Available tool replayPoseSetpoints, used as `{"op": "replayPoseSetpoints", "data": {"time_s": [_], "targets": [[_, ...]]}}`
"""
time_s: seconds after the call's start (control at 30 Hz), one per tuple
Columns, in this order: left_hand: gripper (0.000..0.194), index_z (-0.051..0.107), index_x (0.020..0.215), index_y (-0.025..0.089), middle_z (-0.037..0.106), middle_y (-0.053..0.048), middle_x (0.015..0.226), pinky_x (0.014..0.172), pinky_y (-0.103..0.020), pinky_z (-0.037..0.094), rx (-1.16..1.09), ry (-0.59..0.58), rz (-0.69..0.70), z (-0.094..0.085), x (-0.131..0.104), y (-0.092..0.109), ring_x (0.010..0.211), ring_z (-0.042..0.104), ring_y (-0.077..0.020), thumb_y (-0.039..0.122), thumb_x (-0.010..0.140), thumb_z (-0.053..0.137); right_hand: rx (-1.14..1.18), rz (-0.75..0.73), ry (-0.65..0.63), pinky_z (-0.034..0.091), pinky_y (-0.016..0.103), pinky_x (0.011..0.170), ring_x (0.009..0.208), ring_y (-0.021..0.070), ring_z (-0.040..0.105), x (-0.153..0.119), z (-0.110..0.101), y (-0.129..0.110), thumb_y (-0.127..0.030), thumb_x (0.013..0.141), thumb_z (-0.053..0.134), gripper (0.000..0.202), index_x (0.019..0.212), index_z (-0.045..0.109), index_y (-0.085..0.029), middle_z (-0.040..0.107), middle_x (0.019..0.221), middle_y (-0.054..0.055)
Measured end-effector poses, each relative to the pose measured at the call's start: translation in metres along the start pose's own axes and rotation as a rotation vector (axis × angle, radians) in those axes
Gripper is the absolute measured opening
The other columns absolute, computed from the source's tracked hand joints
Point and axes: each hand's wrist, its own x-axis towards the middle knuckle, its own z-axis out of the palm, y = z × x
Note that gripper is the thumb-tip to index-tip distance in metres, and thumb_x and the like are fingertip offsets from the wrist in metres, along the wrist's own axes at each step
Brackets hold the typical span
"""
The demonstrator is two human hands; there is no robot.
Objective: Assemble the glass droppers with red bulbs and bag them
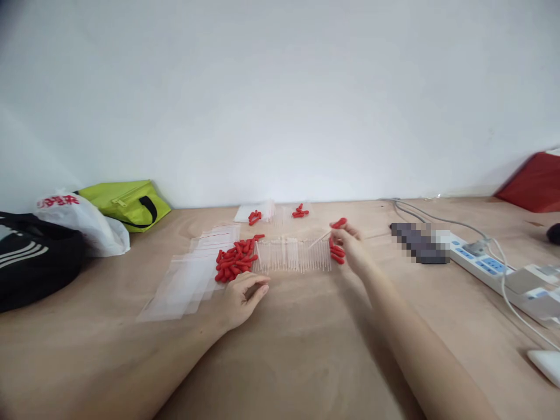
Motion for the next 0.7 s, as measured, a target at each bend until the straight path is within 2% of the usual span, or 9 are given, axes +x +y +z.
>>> {"op": "replayPoseSetpoints", "data": {"time_s": [0.07, 0.1, 0.23, 0.33, 0.47, 0.6, 0.7], "targets": [[0.012, 0.062, 0.081, 0.019, 0.065, -0.002, 0.075, 0.072, -0.030, 0.043, 0.021, 0.011, 0.032, 0.001, 0.000, -0.001, 0.072, 0.058, -0.0153, 0.020, 0.079, 0.050, -0.115, -0.021, 0.139, 0.038, 0.022, 0.050, 0.051, 0.0081, 0.045, 0.013, -0.022, -0.009, -0.023, 0.056, 0.063, 0.014, 0.067, 0.057, -0.019, 0.049, 0.055, -0.004], [0.012, 0.062, 0.080, 0.019, 0.065, -0.002, 0.074, 0.072, -0.031, 0.043, 0.026, 0.013, 0.045, 0.001, 0.000, -0.001, 0.072, 0.058, -0.0152, 0.020, 0.079, 0.050, -0.152, -0.012, 0.150, 0.039, 0.023, 0.051, 0.051, 0.0085, 0.046, 0.016, -0.032, -0.012, -0.024, 0.056, 0.063, 0.013, 0.067, 0.056, -0.018, 0.049, 0.055, -0.004], [0.013, 0.062, 0.081, 0.019, 0.066, -0.002, 0.074, 0.072, -0.031, 0.042, 0.033, 0.006, 0.067, 0.001, -0.001, 0.000, 0.072, 0.058, -0.0152, 0.019, 0.079, 0.050, -0.300, 0.023, 0.026, 0.040, 0.023, 0.055, 0.053, 0.0079, 0.045, 0.021, -0.063, -0.017, -0.033, 0.056, 0.068, 0.022, 0.064, 0.055, -0.018, 0.051, 0.059, -0.003], [0.013, 0.062, 0.080, 0.019, 0.066, -0.002, 0.074, 0.073, -0.031, 0.041, 0.042, 0.004, 0.065, 0.001, -0.001, 0.000, 0.073, 0.058, -0.0154, 0.019, 0.079, 0.049, -0.457, 0.018, -0.023, 0.041, 0.024, 0.056, 0.056, 0.0095, 0.047, 0.023, -0.076, -0.016, -0.039, 0.056, 0.068, 0.026, 0.060, 0.055, -0.018, 0.053, 0.060, -0.001], [0.013, 0.062, 0.080, 0.020, 0.066, -0.001, 0.074, 0.076, -0.034, 0.038, 0.066, -0.005, 0.048, 0.002, -0.002, 0.000, 0.073, 0.058, -0.0154, 0.019, 0.079, 0.050, -0.740, 0.012, -0.057, 0.041, 0.026, 0.055, 0.060, 0.0148, 0.054, 0.025, -0.078, -0.007, -0.036, 0.063, 0.061, 0.019, 0.066, 0.061, -0.017, 0.062, 0.063, 0.004], [0.012, 0.063, 0.079, 0.020, 0.066, -0.001, 0.075, 0.077, -0.035, 0.036, 0.085, -0.020, 0.023, 0.001, -0.002, 0.001, 0.074, 0.058, -0.0156, 0.020, 0.079, 0.050, -1.105, -0.067, 0.016, 0.038, 0.026, 0.052, 0.058, 0.0172, 0.057, 0.023, -0.063, 0.013, -0.032, 0.067, 0.056, 0.019, 0.073, 0.065, -0.017, 0.065, 0.064, 0.006], [0.013, 0.063, 0.078, 0.020, 0.066, -0.001, 0.074, 0.077, -0.035, 0.035, 0.091, -0.027, 0.009, 0.000, -0.002, 0.002, 0.074, 0.057, -0.0158, 0.020, 0.079, 0.050, -1.231, -0.120, 0.049, 0.037, 0.025, 0.052, 0.060, 0.0178, 0.058, 0.020, -0.053, 0.027, -0.032, 0.069, 0.053, 0.022, 0.078, 0.066, -0.016, 0.066, 0.068, 0.008]]}}
